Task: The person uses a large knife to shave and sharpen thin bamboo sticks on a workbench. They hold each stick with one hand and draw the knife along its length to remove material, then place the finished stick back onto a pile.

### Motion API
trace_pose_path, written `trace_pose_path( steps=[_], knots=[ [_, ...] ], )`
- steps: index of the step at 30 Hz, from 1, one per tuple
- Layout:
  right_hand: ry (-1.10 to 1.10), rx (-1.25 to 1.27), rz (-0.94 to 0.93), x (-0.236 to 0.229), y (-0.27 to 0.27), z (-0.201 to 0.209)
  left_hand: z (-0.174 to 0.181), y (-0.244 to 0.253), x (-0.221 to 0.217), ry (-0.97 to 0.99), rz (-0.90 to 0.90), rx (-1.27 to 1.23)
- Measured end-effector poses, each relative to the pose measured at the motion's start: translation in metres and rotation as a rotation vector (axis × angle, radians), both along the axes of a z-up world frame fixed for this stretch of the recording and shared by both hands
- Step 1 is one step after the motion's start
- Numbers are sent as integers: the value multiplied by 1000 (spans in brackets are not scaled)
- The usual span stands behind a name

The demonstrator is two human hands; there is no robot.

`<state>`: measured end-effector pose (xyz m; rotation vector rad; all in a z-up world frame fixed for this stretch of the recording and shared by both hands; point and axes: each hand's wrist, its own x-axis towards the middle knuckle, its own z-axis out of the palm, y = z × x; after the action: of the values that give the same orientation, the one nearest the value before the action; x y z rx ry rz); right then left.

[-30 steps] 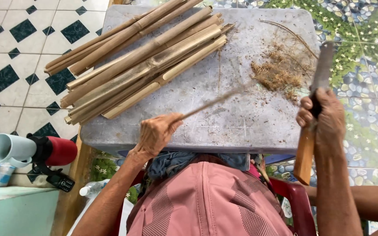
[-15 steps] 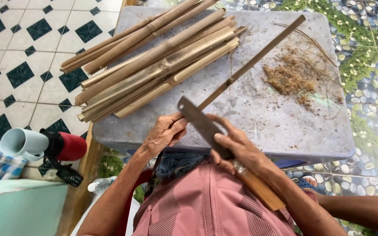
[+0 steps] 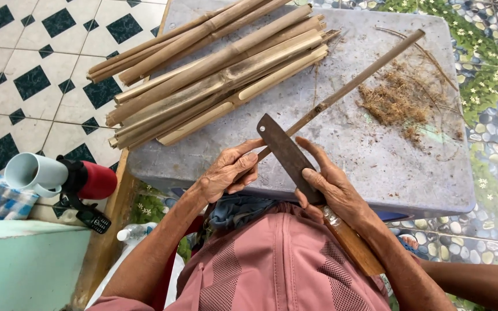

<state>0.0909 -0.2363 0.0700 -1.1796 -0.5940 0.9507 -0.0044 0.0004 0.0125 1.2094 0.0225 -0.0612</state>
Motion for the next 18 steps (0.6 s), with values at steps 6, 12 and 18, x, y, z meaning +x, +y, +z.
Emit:
trace_pose_path(
  steps=[6, 12, 18],
  knots=[
    [-36, 6, 22, -5, 1, 0, -5, -2, 0, -30, -13, -53],
    [-87, -23, 73, -13, 4, 5, 1, -5, -1, -42, -75, -208],
    [-19, 45, -51, 15, -12, 8, 4, -10, -2, -23, -95, -228]
  ],
)
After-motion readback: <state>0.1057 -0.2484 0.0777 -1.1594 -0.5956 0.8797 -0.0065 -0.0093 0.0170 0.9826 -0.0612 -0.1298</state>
